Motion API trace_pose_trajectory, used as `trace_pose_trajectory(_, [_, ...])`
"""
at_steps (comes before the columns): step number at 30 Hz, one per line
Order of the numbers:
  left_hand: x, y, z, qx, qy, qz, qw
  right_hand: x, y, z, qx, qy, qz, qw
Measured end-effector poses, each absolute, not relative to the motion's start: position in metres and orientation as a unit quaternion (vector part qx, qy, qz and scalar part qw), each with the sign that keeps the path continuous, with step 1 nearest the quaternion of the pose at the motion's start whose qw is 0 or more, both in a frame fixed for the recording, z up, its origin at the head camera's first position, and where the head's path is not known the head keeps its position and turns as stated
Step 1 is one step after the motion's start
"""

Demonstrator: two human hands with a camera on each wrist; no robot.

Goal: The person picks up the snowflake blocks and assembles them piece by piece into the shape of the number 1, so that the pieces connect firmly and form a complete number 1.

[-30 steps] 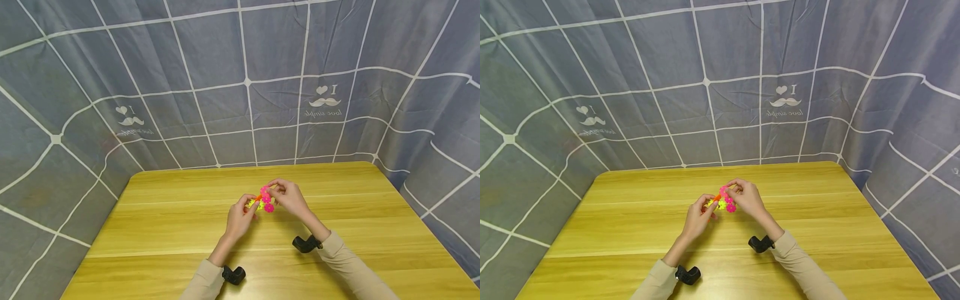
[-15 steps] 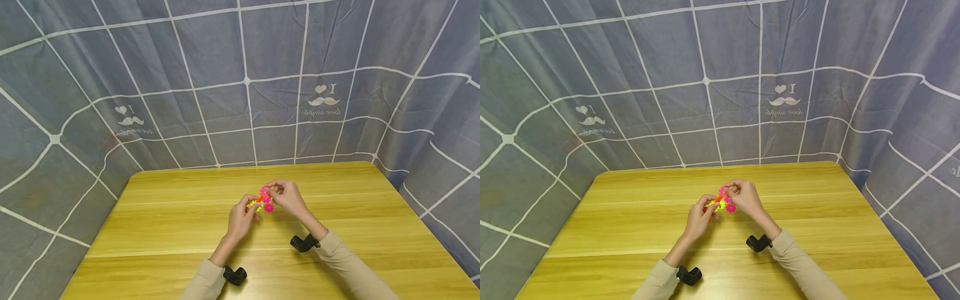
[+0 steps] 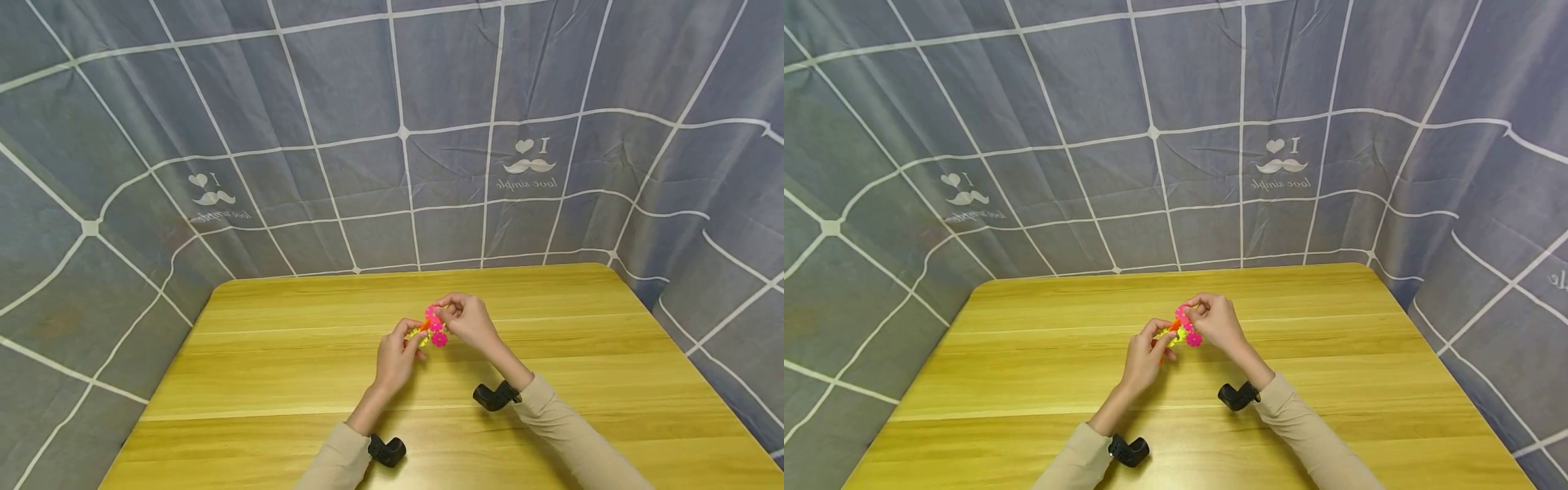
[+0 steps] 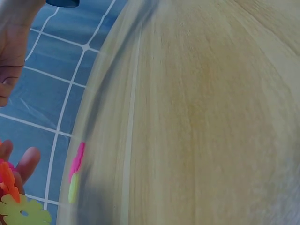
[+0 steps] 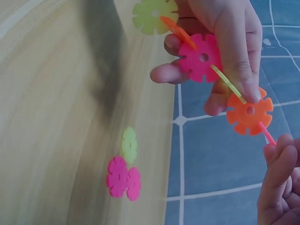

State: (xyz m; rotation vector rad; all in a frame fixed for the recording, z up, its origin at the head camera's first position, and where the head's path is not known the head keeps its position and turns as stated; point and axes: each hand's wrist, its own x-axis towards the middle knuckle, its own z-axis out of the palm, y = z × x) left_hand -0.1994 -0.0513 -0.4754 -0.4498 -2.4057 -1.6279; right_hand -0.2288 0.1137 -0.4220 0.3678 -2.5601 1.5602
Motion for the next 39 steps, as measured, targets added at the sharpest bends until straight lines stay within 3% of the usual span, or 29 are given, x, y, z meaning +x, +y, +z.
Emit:
trace_pose_trajectory(7, [-0.200,-0.050,-0.477,-0.161,-0.818,-0.544,0.094,-0.231,0.117,-0.417,0.120,-0.858,0.499,0.024])
trace_pose_trajectory(23, [-0.203,-0.047,-0.471,-0.153,-0.822,-0.540,0.098,-0.237,0.118,-0.423,0.116,-0.843,0.524,0.030])
trace_pose_trajectory(39, [-0.205,-0.052,-0.467,-0.138,-0.849,-0.504,0.083,-0.236,0.122,-0.420,0.115,-0.835,0.537,-0.016])
